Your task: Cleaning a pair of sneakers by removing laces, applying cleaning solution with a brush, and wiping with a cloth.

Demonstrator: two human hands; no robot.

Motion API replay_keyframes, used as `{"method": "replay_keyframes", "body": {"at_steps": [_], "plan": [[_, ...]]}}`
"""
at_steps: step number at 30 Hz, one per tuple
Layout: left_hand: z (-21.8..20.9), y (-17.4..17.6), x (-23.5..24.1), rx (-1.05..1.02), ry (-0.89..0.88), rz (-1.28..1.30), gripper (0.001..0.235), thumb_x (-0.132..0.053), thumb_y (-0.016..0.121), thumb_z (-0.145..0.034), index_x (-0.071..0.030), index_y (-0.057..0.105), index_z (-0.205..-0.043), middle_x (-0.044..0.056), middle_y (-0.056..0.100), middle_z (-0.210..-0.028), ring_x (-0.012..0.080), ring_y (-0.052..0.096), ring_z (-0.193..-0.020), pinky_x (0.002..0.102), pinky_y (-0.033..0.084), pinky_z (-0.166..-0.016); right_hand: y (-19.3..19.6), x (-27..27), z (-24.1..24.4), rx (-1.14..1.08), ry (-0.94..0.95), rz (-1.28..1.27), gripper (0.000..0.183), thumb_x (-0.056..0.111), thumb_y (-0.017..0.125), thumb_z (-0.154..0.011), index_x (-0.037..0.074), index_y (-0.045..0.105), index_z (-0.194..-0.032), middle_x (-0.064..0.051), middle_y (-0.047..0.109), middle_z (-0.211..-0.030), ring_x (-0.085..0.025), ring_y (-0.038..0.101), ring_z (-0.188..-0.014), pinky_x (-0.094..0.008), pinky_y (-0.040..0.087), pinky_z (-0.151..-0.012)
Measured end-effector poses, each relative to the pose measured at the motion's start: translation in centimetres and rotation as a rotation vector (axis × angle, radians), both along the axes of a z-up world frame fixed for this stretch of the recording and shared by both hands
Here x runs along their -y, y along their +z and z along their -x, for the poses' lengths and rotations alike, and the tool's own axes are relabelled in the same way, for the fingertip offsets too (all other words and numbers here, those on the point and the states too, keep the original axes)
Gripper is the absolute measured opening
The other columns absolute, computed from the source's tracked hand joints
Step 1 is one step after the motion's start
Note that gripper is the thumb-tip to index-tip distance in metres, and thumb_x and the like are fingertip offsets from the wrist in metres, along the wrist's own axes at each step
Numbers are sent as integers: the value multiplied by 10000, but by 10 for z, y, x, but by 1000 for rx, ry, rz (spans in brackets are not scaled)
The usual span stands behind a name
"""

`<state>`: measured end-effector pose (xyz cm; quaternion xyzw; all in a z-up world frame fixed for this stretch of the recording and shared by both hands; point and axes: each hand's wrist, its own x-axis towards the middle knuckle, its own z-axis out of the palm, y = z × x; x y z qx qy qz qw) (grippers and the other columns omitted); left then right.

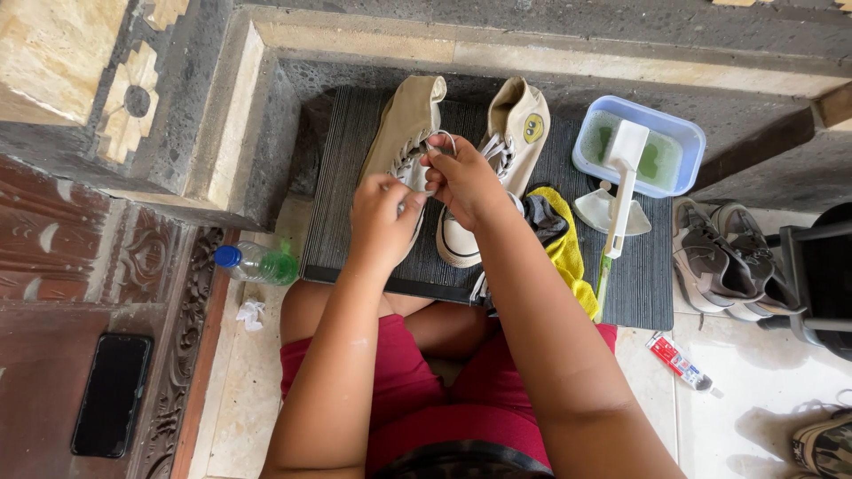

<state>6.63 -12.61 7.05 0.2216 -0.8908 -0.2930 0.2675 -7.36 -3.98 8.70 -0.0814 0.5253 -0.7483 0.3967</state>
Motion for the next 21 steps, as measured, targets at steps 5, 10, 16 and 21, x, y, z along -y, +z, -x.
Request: {"method": "replay_keyframes", "body": {"at_steps": [5,10,16,21], "plan": [[-3,18,3,-106,132,-30,271,-327,792,-932,-77,702,-883,153,494,-1282,480,490,-1150,562,480,-929,-1,-1,-6,78,-52,23,206,73,495,-1031,90,433,-1227,-50,566,-864,-99,560,-716,-326,607,-719],[6,14,24,-136,128,-79,339,-392,830,-917,-76,718,-863,119,593,-1120,398,642,-1004,455,552,-812,-20,-7,-1,191,-37,31,191,138,510,-1043,77,399,-1185,-18,558,-823,-95,615,-700,-464,640,-778],[29,49,-1,-354,113,-1242,383,-383,769,-921,-43,634,-1033,199,758,-1022,362,753,-1029,499,595,-932,-22,-5,-6,236,0,1,141,177,459,-1062,63,446,-1142,35,467,-811,-57,544,-671,-417,651,-741],[44,49,-11,-555,155,-1463,331,-322,720,-959,-111,514,-810,-65,429,-600,81,534,-562,180,500,-575,-25,-11,-7,202,9,-32,217,227,517,-1051,50,484,-1172,11,514,-828,-91,629,-707,-453,653,-759]]}}
